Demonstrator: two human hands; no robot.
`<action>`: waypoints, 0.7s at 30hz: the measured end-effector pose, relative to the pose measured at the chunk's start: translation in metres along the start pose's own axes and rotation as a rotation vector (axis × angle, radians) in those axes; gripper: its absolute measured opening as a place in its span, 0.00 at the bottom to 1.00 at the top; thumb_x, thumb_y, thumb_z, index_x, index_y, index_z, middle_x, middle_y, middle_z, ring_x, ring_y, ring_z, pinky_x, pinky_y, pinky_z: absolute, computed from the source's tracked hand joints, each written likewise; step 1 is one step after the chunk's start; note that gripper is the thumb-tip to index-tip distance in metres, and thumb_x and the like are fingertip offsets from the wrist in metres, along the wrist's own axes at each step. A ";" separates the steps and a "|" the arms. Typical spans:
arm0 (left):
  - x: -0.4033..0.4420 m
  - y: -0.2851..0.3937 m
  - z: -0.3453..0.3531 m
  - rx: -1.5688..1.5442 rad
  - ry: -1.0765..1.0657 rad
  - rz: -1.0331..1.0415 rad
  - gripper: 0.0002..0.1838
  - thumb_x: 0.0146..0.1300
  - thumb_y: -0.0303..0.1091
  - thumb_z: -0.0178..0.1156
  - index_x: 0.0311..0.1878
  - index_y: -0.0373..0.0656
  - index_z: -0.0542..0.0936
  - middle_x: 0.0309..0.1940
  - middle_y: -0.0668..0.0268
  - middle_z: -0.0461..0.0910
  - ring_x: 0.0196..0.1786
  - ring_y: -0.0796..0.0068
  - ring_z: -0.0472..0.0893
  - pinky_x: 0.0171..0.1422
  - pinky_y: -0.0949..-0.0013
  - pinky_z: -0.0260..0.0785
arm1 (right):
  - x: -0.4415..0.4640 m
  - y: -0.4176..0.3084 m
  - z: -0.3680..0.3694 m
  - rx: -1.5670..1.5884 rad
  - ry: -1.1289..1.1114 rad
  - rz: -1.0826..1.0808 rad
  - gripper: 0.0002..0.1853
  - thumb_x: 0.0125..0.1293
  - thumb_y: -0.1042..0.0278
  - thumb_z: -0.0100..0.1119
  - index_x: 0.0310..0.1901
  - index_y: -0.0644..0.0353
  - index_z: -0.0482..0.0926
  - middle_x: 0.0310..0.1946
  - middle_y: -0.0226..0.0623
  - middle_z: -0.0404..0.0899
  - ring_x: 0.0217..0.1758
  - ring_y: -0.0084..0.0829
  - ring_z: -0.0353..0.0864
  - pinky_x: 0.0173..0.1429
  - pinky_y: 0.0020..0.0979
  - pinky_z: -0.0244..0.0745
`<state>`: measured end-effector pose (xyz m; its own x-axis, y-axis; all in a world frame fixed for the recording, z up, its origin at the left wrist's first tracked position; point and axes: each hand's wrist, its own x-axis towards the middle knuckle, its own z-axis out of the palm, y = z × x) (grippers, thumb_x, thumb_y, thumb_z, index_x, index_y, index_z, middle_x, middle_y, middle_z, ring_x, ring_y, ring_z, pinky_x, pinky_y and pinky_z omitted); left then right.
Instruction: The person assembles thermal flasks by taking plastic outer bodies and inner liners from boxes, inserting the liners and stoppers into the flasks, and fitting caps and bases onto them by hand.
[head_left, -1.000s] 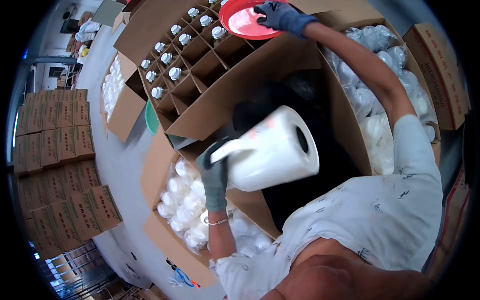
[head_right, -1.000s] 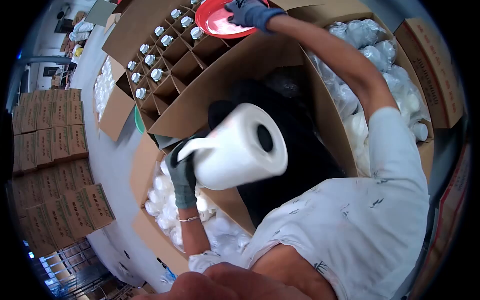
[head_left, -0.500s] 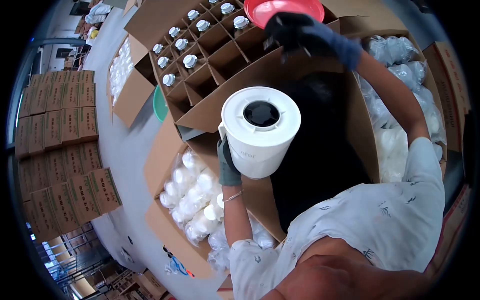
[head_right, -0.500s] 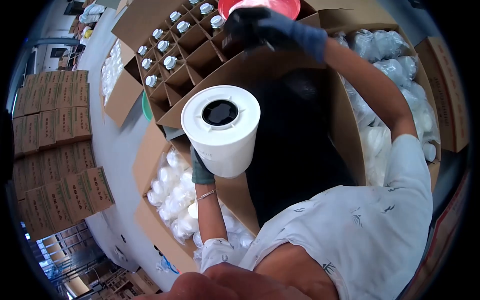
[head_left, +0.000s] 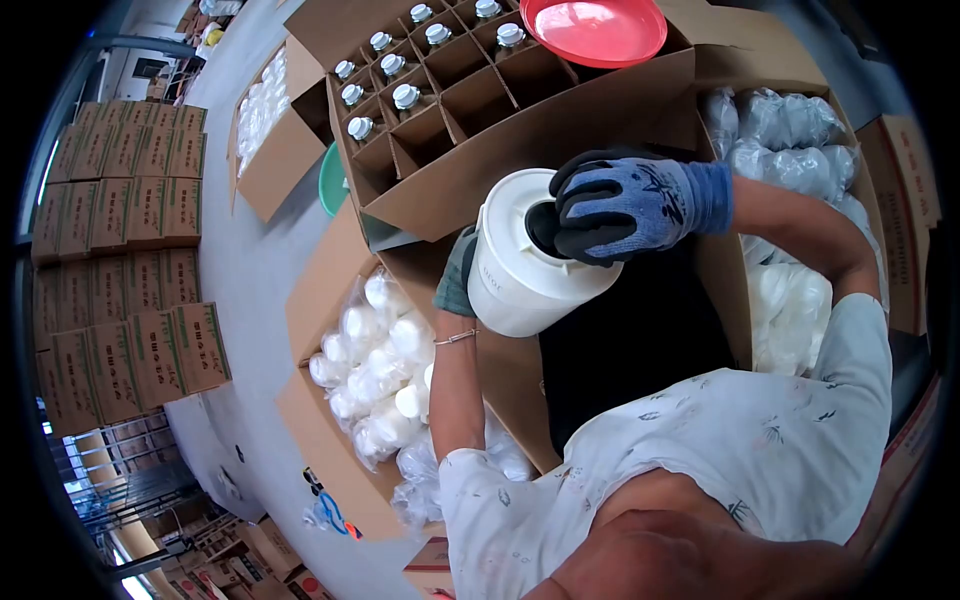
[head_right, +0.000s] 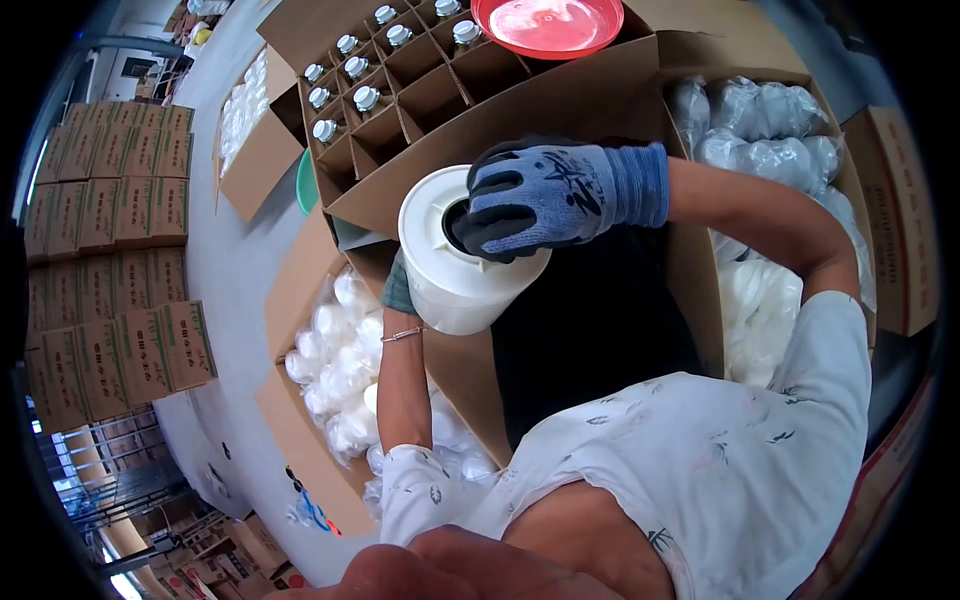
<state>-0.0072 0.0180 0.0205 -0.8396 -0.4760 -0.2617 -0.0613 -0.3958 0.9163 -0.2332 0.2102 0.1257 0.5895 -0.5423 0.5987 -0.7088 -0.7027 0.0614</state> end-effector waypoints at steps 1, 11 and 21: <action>0.000 0.002 0.003 -0.007 0.016 -0.025 0.13 0.71 0.37 0.55 0.43 0.34 0.81 0.33 0.67 0.83 0.33 0.82 0.78 0.41 0.74 0.72 | 0.001 -0.004 -0.002 0.006 -0.044 0.147 0.24 0.49 0.66 0.68 0.51 0.52 0.78 0.48 0.42 0.76 0.52 0.45 0.77 0.56 0.43 0.78; -0.047 0.009 0.053 0.559 0.643 0.742 0.09 0.62 0.26 0.56 0.42 0.32 0.82 0.37 0.60 0.85 0.40 0.68 0.83 0.51 0.65 0.74 | -0.030 -0.007 0.034 0.209 0.244 1.019 0.14 0.65 0.63 0.61 0.47 0.63 0.75 0.34 0.44 0.80 0.36 0.41 0.84 0.41 0.35 0.80; -0.046 0.016 0.049 0.352 0.524 0.599 0.11 0.68 0.29 0.55 0.45 0.34 0.83 0.39 0.62 0.85 0.43 0.72 0.82 0.57 0.67 0.72 | -0.045 0.010 0.009 1.091 0.289 1.232 0.13 0.69 0.64 0.57 0.47 0.66 0.78 0.38 0.33 0.81 0.41 0.25 0.81 0.46 0.27 0.78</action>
<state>0.0043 0.0722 0.0624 -0.4328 -0.8608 0.2679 0.0749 0.2618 0.9622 -0.2632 0.2236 0.0923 -0.2518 -0.9677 -0.0117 -0.0056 0.0136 -0.9999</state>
